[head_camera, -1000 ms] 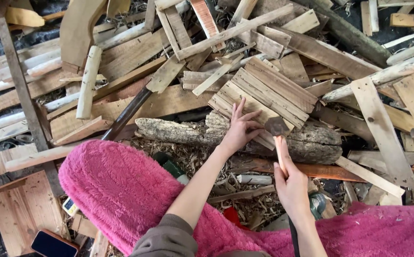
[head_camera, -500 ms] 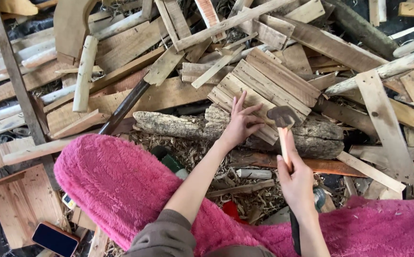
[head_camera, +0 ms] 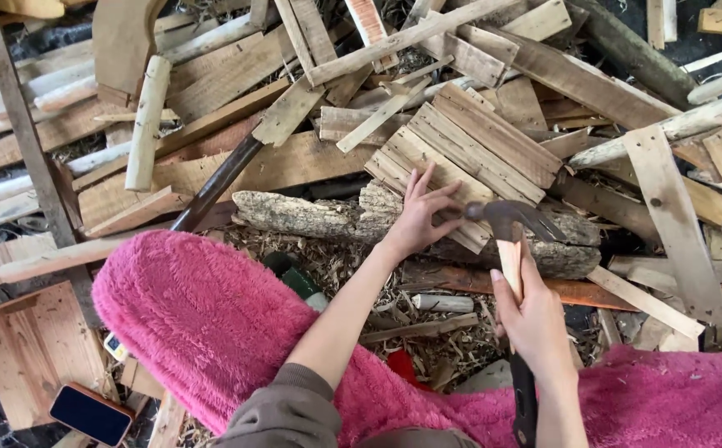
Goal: Assembling a small wooden structure using a hammer and nails
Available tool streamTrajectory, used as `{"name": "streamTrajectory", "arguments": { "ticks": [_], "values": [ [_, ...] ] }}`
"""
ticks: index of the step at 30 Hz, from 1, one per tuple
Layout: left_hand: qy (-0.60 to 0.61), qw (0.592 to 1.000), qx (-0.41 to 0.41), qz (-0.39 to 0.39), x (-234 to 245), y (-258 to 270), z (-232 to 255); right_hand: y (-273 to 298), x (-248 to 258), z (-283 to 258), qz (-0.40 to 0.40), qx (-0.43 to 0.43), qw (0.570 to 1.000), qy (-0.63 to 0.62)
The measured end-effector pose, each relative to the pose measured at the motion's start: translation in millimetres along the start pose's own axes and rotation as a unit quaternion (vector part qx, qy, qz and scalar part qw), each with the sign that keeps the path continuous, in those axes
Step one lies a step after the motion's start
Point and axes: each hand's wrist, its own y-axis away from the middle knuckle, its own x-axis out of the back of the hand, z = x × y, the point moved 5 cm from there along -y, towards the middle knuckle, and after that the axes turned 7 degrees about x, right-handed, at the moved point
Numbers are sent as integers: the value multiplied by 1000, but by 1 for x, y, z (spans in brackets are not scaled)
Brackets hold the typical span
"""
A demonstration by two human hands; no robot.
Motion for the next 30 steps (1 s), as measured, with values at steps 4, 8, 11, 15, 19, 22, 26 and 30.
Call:
{"name": "streamTrajectory", "arguments": {
  "ticks": [4,8,11,15,19,22,26,30],
  "values": [
    [13,1000,-18,20,-1,2,-3,-1,-5,23,74,67,976,192],
    [10,999,-27,27,2,4,3,-1,-5,17,123,119,967,189],
    [-27,999,-18,18,3,6,7,-4,-13,19,121,130,968,176],
    [-178,983,-17,32,7,8,12,-8,-23,27,93,111,968,203],
    [-239,966,-4,-96,9,-1,11,-10,-23,25,91,105,971,194],
    [-237,969,-32,-62,8,2,4,-10,-22,28,86,74,977,181],
    [-274,957,-9,-93,8,-1,0,-8,-21,24,96,87,976,173],
    [-352,932,-42,-80,9,2,-1,-7,-21,24,106,110,973,172]
  ]
}}
